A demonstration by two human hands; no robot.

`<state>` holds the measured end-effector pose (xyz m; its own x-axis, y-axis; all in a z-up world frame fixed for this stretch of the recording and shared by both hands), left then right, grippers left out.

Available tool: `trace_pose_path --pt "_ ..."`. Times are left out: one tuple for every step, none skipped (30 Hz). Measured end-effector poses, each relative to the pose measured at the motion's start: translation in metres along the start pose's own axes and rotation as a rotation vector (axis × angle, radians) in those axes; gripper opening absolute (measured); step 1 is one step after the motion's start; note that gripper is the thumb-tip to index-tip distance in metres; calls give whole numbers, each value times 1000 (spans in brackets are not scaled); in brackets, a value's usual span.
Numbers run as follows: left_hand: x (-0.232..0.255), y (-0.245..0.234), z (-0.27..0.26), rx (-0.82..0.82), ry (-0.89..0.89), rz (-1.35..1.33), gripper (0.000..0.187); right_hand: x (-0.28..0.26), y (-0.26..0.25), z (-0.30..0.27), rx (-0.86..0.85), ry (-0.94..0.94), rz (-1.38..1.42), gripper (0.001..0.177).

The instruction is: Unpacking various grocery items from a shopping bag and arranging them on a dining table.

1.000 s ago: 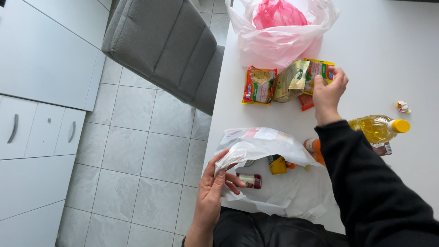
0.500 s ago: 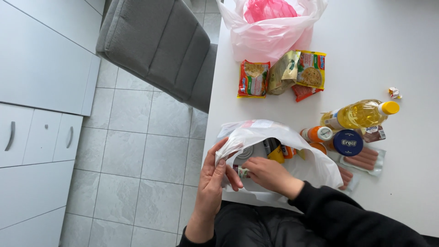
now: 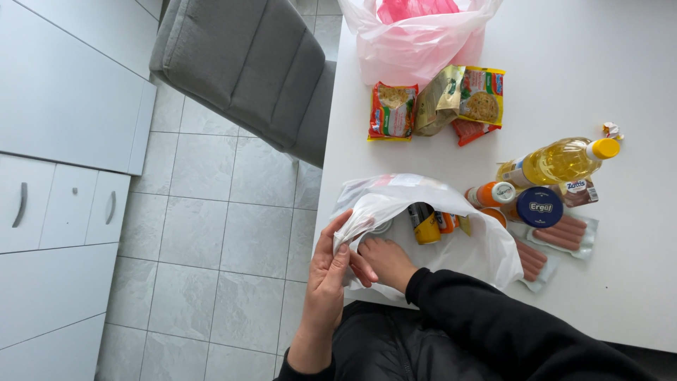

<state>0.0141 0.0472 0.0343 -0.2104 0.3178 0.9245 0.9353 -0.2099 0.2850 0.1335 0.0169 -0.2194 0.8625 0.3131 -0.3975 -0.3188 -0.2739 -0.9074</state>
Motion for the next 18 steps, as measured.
trace_pose_path --pt "-2 -2 -1 1 -2 0 50 1 -8 -3 -1 0 1 21" --pt "-3 -4 -2 2 -4 -12 51 2 -15 -6 -44 98 131 29" --pt "-3 -6 -3 3 -6 -24 51 4 -22 -8 -87 196 260 39" --pt "-2 -7 -4 2 -8 -23 51 6 -31 -13 -87 198 261 39" --pt "-1 -9 -5 17 -16 -17 51 9 -40 -18 -66 226 380 45" --pt "-1 -10 -5 30 -23 -11 50 13 -50 -23 -44 255 498 59" --pt "0 -11 -4 27 -25 -10 50 20 -54 -31 -43 259 499 59" --pt "0 -12 -4 39 -35 -6 50 27 -60 -40 25 266 584 62" --pt "1 -12 -4 51 -44 -1 50 34 -66 -49 94 272 668 65" --pt "0 -13 -3 47 -43 -3 50 33 -89 -60 97 275 665 65" --pt "0 -14 -2 39 -40 -6 50 32 -112 -71 102 301 821 59" --pt "-1 -14 0 30 -37 -9 49 30 -134 -82 110 325 977 53" --pt "-1 -14 2 24 -35 -9 49 31 -151 -91 115 327 975 53" --pt "-1 -14 4 19 -36 -15 49 31 -168 -101 153 336 982 55" --pt "-2 -14 5 14 -37 -20 49 31 -184 -112 191 346 989 59" --pt "-3 -15 6 4 -36 -21 49 33 -199 -120 200 350 986 59" --pt "-4 -15 8 -1 -28 -18 48 34 -215 -128 290 322 971 60" --pt "-5 -16 9 -6 -19 -15 48 35 -231 -137 379 294 956 62"
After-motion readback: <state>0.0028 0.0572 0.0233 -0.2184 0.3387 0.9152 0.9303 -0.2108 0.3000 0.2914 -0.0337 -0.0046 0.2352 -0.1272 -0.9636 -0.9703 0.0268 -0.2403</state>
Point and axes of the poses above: each hand's wrist, its own z-axis towards the middle knuckle, its own y-axis out of the palm, x = y × z, the point moved 2 cm from there along z, towards the middle knuckle, and after that the axes turned 5 degrees about x, right-handed, at the moved point
